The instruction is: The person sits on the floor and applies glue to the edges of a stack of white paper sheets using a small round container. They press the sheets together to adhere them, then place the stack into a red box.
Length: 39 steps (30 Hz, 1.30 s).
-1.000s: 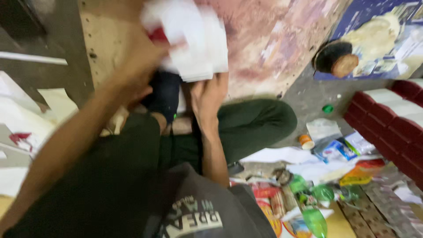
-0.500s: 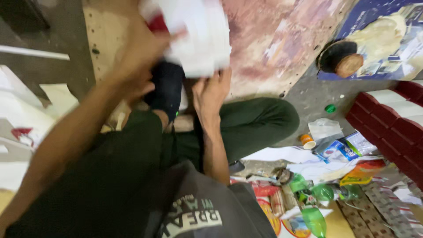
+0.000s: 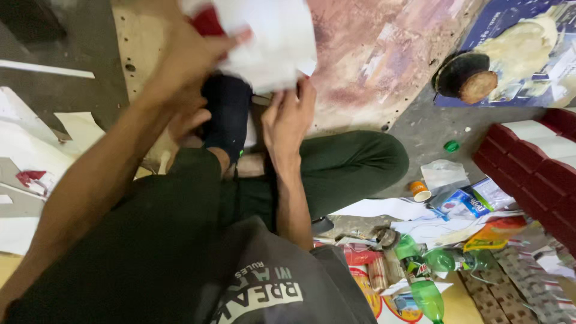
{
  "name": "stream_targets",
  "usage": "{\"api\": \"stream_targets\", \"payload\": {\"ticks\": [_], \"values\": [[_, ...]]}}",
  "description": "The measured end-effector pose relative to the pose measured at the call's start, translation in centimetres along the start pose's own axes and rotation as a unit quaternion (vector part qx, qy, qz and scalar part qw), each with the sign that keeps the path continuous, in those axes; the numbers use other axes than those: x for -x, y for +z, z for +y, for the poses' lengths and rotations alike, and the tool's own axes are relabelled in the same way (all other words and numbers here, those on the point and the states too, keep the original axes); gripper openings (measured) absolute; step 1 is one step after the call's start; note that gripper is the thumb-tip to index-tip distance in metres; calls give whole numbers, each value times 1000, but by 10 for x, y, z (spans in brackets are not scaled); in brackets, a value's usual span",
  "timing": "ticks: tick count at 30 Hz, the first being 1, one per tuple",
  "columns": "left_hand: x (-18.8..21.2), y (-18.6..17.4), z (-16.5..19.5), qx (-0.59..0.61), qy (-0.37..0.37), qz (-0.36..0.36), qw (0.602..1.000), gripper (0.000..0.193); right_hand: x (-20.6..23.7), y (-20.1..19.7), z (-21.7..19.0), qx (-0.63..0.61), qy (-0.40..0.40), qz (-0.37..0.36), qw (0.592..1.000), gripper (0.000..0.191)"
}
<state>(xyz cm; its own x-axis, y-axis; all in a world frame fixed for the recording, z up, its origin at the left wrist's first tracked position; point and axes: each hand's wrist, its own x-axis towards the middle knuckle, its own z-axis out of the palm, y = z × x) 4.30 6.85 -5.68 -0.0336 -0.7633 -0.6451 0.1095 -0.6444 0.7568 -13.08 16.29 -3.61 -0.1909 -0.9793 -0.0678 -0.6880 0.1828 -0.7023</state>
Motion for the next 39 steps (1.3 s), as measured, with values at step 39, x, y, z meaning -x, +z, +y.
{"api": "stream_targets", "payload": {"ticks": [39], "values": [[3, 7, -13, -179, 172, 25, 968, 57, -1, 1, -1, 4, -29, 23, 999, 29]]}}
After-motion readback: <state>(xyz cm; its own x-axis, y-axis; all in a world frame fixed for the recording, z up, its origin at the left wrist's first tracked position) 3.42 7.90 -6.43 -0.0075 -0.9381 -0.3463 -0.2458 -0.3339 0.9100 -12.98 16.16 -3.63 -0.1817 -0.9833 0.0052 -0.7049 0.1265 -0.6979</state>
